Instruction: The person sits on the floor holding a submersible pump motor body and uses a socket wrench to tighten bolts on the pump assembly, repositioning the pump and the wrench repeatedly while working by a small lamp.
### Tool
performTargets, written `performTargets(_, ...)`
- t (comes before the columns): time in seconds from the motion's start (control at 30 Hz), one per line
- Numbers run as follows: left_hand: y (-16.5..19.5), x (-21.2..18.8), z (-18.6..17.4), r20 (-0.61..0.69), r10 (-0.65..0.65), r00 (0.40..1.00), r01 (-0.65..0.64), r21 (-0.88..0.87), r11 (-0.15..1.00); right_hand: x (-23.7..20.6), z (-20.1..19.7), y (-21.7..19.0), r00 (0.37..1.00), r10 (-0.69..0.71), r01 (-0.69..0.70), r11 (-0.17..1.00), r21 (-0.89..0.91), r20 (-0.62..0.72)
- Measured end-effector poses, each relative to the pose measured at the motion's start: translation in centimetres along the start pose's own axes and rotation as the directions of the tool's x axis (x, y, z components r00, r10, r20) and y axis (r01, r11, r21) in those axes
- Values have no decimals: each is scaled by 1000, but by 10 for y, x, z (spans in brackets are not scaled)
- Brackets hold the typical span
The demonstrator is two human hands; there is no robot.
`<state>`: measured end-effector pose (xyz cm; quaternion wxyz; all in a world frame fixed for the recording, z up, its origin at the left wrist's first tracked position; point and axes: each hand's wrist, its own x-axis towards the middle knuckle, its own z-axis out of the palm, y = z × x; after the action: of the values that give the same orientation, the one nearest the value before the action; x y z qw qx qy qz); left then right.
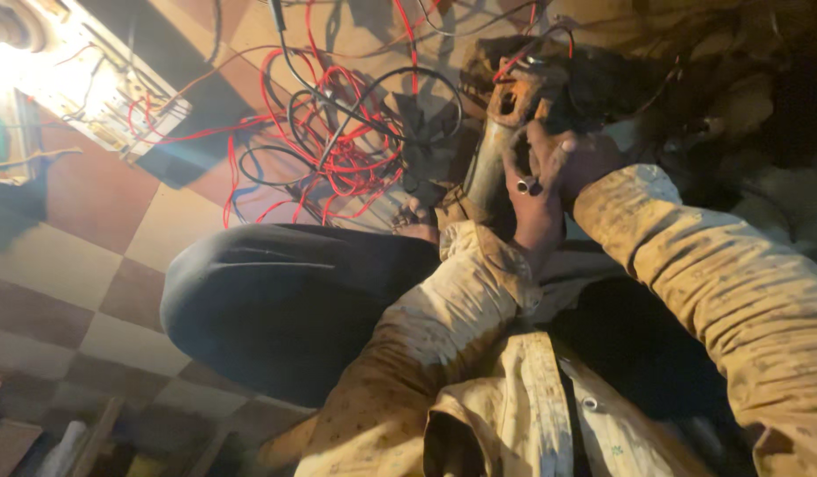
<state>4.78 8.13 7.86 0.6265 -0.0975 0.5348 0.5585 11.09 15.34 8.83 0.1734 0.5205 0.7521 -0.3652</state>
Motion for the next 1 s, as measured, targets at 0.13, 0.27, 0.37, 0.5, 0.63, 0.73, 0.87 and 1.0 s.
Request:
performTargets(0.13, 2, 12, 10, -50, 82, 995, -76, 104, 992, 20, -12, 3, 995, 38, -42, 998, 46, 91)
performTargets(0.27, 11, 25, 24, -90, -38, 995, 40, 16, 999, 32, -19, 11, 980, 54, -73, 993, 92, 190)
performTargets(0.37, 17, 29, 30, -122, 30, 992, 4, 264, 964, 38, -18, 17, 969, 62, -93, 988, 121, 240)
performTargets(0.5, 17, 37, 36, -98, -68, 993, 86, 194, 977, 42, -19, 24, 955, 71, -121, 980, 159, 289)
performTargets(0.63, 15, 46, 38, -61, -49, 997, 62, 228, 972, 43, -24, 27, 943, 88, -152, 972, 180, 322)
performTargets(0.73, 15, 48, 36, -24, -50, 998, 54, 258, 965, 44, -27, 29, 938, 87, -162, 966, 202, 336)
performTargets(0.87, 15, 50, 34, 2, -76, 997, 72, 291, 954, 50, -28, 28, 924, 108, -201, 953, 227, 366)
performTargets(1.0, 15, 54, 33, -1, -92, 996, 89, 270, 959, 52, -29, 26, 935, 121, -185, 968, 167, 334)
